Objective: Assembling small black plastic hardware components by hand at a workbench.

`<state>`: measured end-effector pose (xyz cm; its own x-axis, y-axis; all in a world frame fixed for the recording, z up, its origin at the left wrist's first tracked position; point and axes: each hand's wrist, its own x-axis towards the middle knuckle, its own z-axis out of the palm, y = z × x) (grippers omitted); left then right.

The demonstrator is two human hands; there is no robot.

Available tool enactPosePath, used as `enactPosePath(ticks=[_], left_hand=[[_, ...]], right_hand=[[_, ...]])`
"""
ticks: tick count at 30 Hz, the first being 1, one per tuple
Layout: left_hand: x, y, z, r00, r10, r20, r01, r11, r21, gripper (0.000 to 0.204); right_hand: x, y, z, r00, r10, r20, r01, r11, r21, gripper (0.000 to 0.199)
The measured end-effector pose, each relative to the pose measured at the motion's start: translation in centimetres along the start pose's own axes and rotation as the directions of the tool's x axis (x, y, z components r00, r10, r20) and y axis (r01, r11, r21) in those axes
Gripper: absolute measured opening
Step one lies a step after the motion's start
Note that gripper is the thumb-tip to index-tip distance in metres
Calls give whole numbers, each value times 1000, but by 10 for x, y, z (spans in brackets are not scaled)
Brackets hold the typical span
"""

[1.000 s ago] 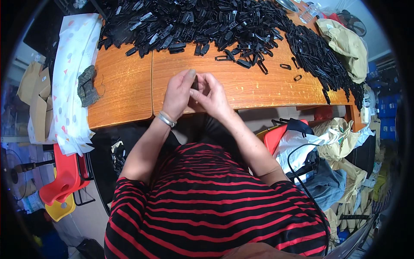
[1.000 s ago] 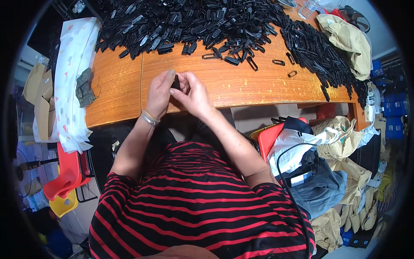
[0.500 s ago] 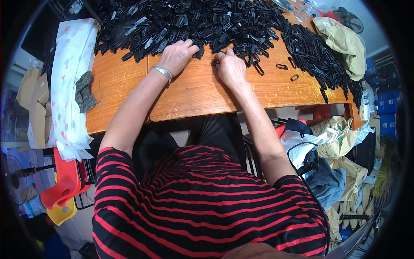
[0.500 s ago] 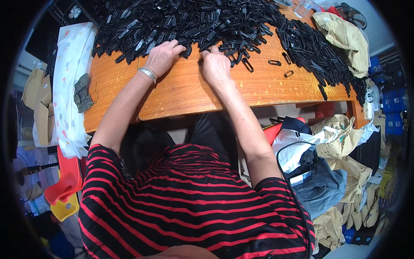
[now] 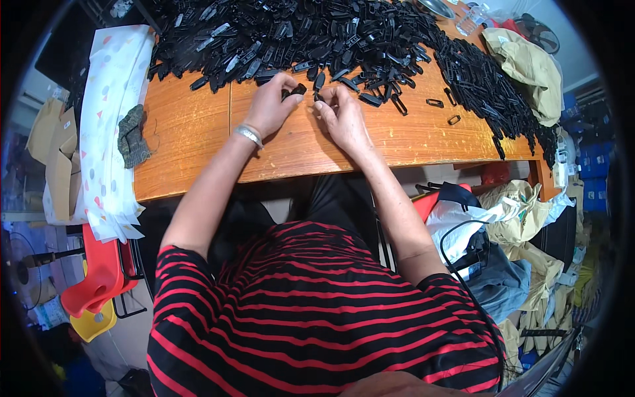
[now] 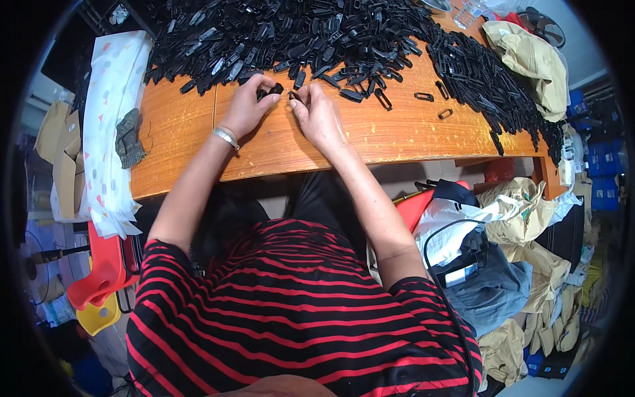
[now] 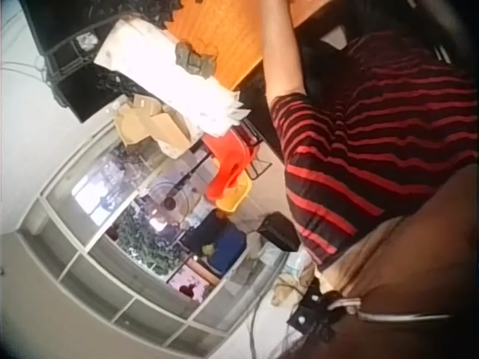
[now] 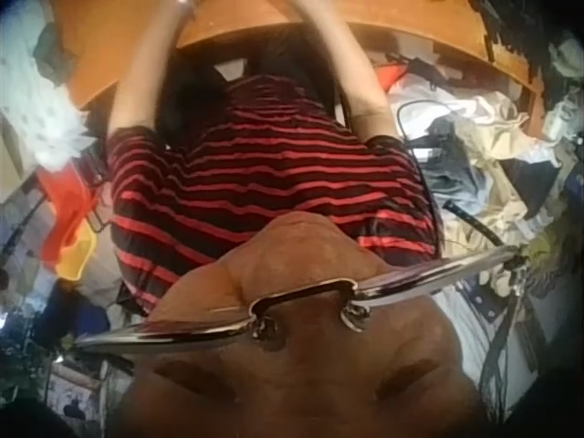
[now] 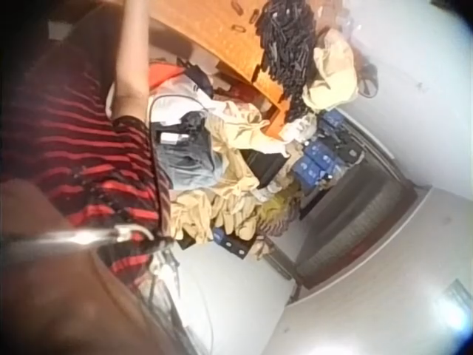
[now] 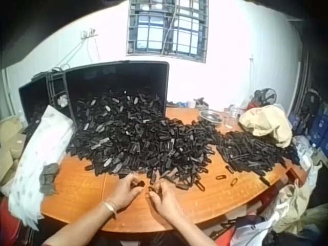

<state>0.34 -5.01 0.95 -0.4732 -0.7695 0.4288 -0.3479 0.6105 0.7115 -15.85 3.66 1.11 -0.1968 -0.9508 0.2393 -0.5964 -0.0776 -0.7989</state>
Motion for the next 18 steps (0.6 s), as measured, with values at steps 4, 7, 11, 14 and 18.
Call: enactPosePath(ticks=[4,7,11,14,18], left_hand=[[-26,12,12,894,-394,213,447,792,-415,34],[-32,21,18,934,-336,121,357,878,-319,30],[-37,38,15,959,-202,199,274,841,-466,32],[-43,45,10,888,-286,359,458,595,-660,31],[-46,43,5,892,-289,348,449,469,-761,27]], right_hand=[[-7,-7,5,999,2,-45,6,984,177,22],[-9,-23,0,998,-47,-47,52,994,94,24],[-12,-23,-1,994,-80,-72,80,997,-3,26],[-15,-23,-1,990,-79,-115,81,997,14,26],[-18,-25,1,988,-54,-144,71,991,115,26]])
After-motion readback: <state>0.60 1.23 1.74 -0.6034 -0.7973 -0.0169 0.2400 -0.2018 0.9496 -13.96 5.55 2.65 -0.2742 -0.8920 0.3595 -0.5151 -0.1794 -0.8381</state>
